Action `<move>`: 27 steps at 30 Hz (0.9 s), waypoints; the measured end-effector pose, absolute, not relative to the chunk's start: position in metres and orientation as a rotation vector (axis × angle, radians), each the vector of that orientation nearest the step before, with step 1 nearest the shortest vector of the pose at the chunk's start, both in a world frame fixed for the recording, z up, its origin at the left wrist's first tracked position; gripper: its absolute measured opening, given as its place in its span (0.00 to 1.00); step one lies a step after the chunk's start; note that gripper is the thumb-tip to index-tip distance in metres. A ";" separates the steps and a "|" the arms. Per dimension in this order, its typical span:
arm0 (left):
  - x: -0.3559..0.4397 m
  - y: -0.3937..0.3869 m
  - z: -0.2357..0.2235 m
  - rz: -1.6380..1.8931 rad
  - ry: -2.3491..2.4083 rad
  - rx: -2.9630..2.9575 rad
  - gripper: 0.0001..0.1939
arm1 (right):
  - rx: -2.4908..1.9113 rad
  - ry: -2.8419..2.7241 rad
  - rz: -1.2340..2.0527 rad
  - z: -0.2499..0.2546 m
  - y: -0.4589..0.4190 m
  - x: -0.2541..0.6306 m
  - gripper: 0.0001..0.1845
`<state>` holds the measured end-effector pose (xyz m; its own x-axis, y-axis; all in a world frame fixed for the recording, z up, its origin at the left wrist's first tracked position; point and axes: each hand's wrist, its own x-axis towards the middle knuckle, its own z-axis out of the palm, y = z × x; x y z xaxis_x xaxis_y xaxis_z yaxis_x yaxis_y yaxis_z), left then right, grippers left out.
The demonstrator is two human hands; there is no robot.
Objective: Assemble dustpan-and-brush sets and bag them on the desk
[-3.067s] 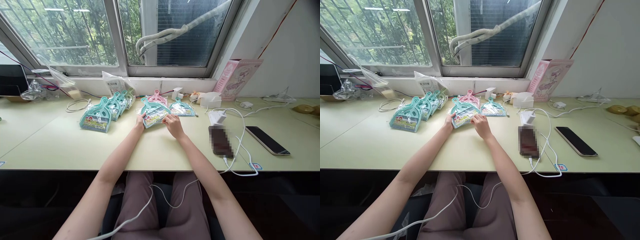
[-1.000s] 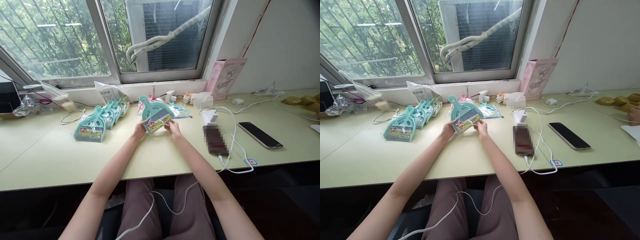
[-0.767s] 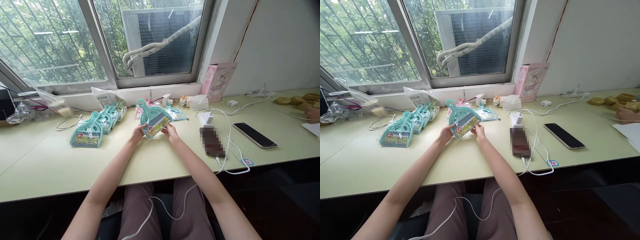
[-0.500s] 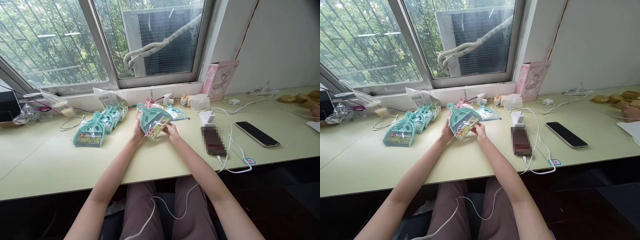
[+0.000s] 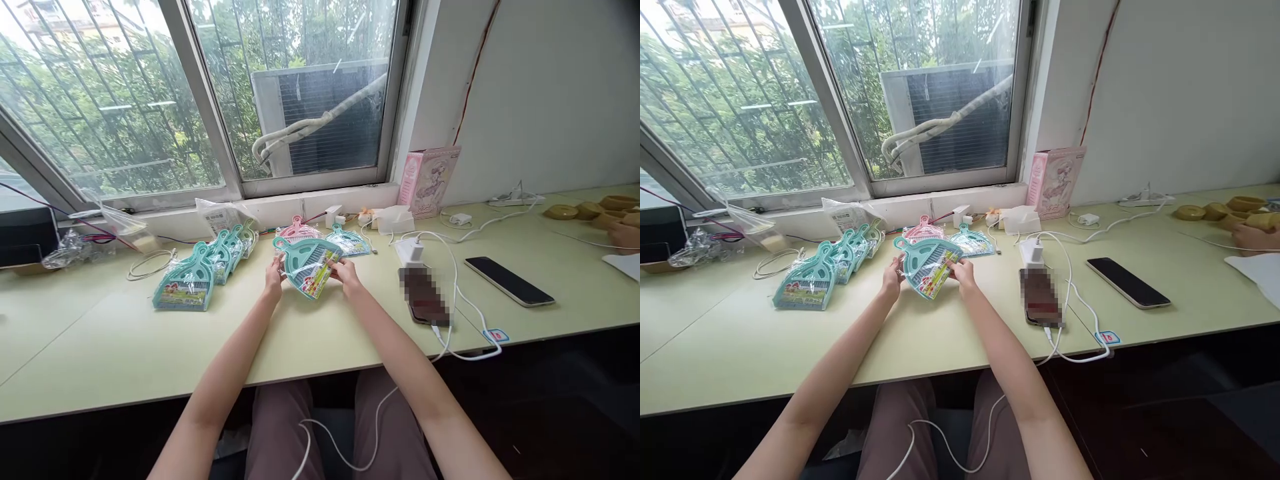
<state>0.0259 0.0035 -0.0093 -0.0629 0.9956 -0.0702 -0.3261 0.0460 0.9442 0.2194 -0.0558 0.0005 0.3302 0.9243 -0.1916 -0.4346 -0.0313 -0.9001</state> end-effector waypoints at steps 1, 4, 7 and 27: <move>0.024 0.003 -0.008 1.360 1.018 0.912 0.24 | -1.121 -0.572 1.185 0.000 -0.055 0.221 0.04; 0.015 0.006 -0.004 1.426 0.928 0.954 0.26 | -1.140 -0.595 1.188 -0.001 -0.052 0.229 0.05; -0.002 0.014 0.002 1.469 0.882 0.993 0.25 | -1.173 -0.659 1.234 -0.001 -0.050 0.237 0.06; -0.002 0.008 -0.009 1.114 1.125 1.431 0.25 | -1.121 -0.756 1.376 0.000 -0.047 0.242 0.10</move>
<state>-0.0023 0.0084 -0.0085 0.1555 0.9836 0.0913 0.1014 -0.1079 0.9890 0.2421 -0.0475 -0.0004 0.1054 0.9756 -0.1925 -0.3603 -0.1430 -0.9218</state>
